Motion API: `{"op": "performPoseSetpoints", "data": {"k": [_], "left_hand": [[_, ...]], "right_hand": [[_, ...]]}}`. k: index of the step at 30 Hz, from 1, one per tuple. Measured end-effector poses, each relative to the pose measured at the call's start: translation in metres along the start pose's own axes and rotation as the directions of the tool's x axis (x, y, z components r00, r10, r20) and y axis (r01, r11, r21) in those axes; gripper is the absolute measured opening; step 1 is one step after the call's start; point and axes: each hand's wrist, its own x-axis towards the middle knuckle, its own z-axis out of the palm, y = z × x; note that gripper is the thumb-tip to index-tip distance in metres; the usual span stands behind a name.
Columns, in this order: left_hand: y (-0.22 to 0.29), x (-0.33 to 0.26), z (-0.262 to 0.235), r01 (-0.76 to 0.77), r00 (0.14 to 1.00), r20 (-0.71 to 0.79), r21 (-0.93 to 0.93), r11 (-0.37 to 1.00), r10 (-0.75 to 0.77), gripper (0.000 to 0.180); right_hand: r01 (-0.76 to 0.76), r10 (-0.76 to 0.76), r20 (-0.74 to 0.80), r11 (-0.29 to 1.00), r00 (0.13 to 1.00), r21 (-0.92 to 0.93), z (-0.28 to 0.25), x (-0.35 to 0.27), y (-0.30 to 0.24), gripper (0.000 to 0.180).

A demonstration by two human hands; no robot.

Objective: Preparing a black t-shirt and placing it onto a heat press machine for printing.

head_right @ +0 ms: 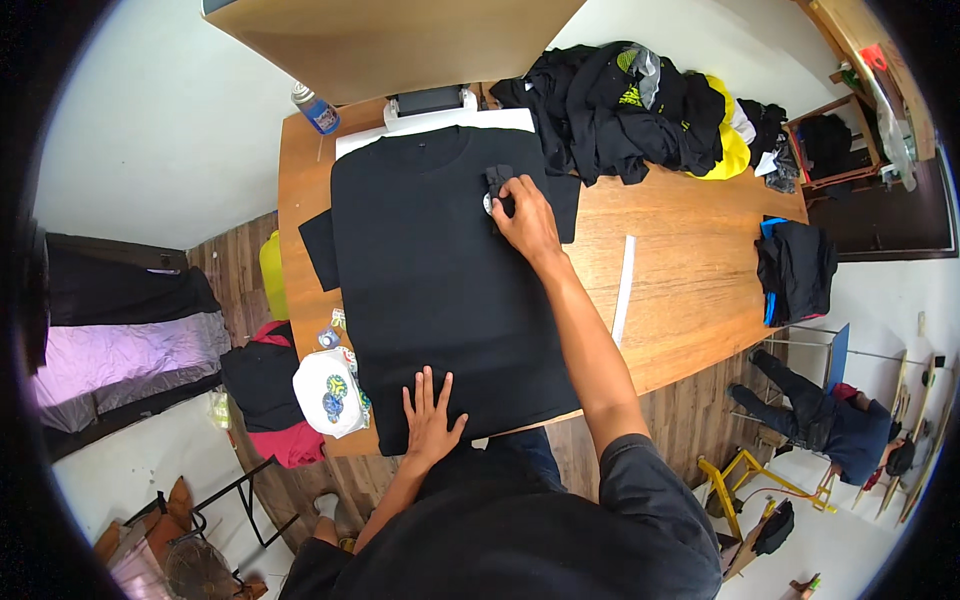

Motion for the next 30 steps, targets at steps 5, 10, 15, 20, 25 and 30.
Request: {"op": "performPoseSetpoints", "data": {"k": [5, 10, 15, 20, 25, 30], "left_hand": [[-0.001, 0.002, -0.001, -0.036, 0.999, 0.007, -0.005, 0.999, 0.036, 0.083], [-0.002, -0.002, -0.006, -0.035, 0.999, 0.015, -0.014, 0.999, 0.035, 0.084], [-0.008, -0.006, -0.009, -0.047, 0.999, 0.013, -0.009, 0.999, 0.047, 0.084], [-0.014, -0.006, -0.013, -0.071, 0.997, 0.009, -0.011, 0.997, 0.071, 0.083], [-0.014, -0.012, -0.016, -0.065, 0.998, 0.017, -0.011, 0.998, 0.065, 0.083], [-0.016, -0.013, -0.018, -0.09, 0.996, 0.022, 0.001, 0.996, 0.09, 0.082]], "right_hand": [[-0.031, 0.031, -0.012, 0.999, 0.999, -0.018, 0.006, -0.002, 0.009, 0.019], [-0.001, 0.0, -0.034, 1.0, 0.999, -0.01, 0.004, -0.001, -0.004, 0.019], [-0.028, 0.028, 0.022, 0.999, 0.999, -0.027, 0.008, -0.007, -0.015, 0.02], [-0.027, 0.028, -0.017, 0.999, 0.999, 0.016, 0.017, -0.01, -0.012, 0.02], [-0.001, 0.002, -0.013, 1.0, 1.0, 0.005, 0.015, -0.009, -0.023, 0.02], [-0.007, 0.007, 0.006, 1.0, 1.0, -0.027, 0.015, -0.012, -0.026, 0.02]]}}
